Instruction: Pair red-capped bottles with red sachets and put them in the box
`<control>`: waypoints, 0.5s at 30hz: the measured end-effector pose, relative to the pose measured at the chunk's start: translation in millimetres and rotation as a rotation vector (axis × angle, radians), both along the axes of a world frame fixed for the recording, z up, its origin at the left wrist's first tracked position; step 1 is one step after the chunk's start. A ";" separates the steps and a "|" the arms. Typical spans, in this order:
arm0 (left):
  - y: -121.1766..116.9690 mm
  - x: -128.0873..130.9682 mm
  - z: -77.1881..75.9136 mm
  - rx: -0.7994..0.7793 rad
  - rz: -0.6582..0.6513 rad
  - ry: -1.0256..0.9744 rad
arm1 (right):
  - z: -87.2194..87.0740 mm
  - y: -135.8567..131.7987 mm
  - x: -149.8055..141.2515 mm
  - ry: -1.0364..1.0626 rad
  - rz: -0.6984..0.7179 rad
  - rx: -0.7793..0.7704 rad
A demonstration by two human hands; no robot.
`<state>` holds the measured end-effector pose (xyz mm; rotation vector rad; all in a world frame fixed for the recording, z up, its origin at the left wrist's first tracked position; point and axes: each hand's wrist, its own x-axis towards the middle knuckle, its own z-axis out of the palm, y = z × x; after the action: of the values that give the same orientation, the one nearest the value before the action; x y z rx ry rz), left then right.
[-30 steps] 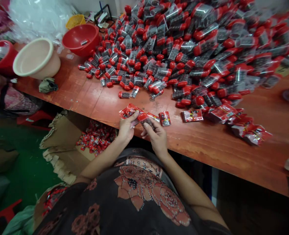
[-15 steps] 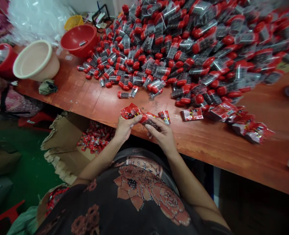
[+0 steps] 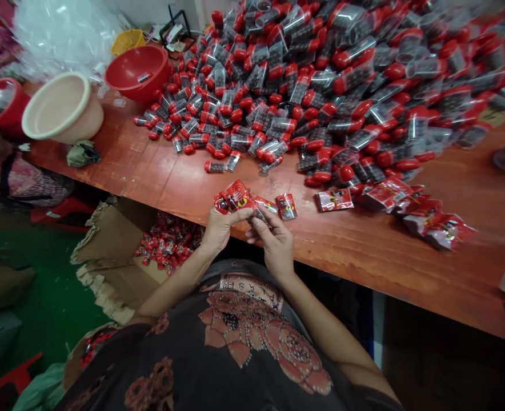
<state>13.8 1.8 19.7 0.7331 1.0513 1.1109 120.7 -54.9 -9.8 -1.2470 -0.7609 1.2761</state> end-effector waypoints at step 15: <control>-13.8 7.3 -3.6 0.001 0.135 -0.019 | 0.7 -0.2 -11.2 0.151 -0.145 0.068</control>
<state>21.1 -11.9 16.2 0.6585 1.0963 1.2311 109.5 -55.0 -9.1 -1.1169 -0.5907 1.2012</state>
